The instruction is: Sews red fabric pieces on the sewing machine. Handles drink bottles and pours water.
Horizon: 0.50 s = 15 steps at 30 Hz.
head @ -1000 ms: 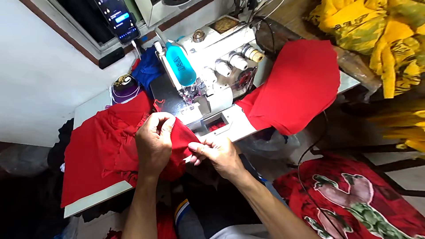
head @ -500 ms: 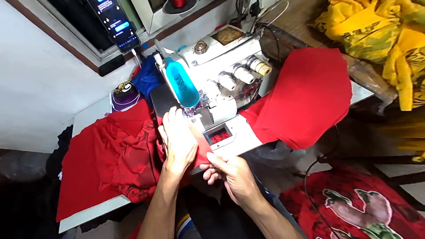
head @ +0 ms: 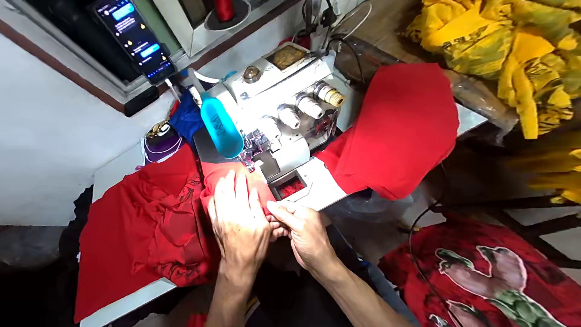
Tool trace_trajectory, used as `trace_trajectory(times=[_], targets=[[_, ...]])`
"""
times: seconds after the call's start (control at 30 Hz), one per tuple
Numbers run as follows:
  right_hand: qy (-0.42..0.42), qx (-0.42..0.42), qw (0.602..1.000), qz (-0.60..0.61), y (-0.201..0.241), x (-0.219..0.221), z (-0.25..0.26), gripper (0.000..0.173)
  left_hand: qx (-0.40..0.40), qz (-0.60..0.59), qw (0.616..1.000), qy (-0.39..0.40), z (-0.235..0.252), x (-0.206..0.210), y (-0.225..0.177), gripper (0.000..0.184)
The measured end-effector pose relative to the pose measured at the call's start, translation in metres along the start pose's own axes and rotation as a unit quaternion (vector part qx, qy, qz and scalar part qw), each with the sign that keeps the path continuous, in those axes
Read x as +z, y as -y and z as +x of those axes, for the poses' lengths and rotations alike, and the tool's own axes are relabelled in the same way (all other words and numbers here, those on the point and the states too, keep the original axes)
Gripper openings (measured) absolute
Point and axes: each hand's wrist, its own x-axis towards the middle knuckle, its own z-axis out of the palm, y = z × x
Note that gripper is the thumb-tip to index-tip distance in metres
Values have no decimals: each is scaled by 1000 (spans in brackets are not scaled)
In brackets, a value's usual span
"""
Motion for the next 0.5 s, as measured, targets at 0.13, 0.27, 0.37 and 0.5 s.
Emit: trace_trajectory(times=[0.13,0.27,0.37,0.5], targets=[[-11,-33,998,-60,2,13,19,20,-22,13,997,69,7,5,8,54],[-54,-95,977,-181,1,22,44,41,-36,26,993,113,37,5,13,54],[-75,-104,976,-177,0,24,52,41,-68,17,984,161,54,-3,8,57],[-98,-129,970,-182,-3,24,52,41,-176,-2,964,199,63,-8,6,64]])
